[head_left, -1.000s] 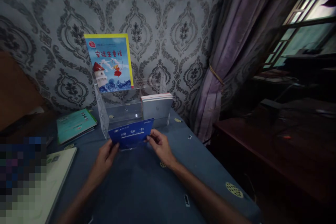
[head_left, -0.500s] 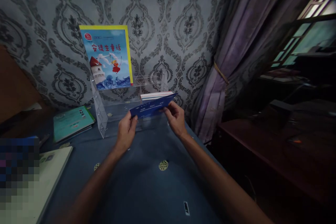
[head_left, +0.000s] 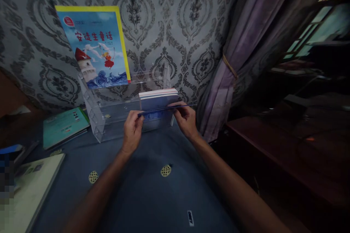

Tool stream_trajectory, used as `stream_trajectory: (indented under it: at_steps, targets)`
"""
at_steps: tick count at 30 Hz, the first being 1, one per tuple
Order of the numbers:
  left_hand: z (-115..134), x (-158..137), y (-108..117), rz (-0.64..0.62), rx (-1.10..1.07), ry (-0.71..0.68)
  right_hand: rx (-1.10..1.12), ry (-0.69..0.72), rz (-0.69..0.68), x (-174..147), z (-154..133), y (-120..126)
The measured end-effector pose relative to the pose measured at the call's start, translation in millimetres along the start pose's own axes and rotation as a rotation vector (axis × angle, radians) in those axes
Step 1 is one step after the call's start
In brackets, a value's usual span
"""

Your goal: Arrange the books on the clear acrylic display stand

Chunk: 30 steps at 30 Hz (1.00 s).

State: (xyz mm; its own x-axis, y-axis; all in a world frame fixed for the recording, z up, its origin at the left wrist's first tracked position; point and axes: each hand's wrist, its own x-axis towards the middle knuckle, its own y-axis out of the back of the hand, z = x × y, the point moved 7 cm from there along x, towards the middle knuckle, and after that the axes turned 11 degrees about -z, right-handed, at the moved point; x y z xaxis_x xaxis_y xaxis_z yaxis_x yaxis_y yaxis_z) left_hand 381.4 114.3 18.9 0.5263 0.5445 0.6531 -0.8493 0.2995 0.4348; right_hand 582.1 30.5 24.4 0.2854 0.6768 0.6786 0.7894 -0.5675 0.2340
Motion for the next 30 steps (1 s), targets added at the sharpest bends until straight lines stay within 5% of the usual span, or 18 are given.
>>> stream_trajectory:
  at_steps: [14, 24, 30]
  targets:
    - [-13, 6, -5, -0.099, 0.257, 0.044, -0.017, -0.064, 0.004, -4, 22, 7]
    - [-16, 5, -10, -0.137, 0.335, 0.074, -0.237, -0.025, 0.006, -8, 26, 14]
    - [-19, 6, -10, -0.166, 0.447, 0.208, -0.321, -0.028, -0.020, -14, 35, 12]
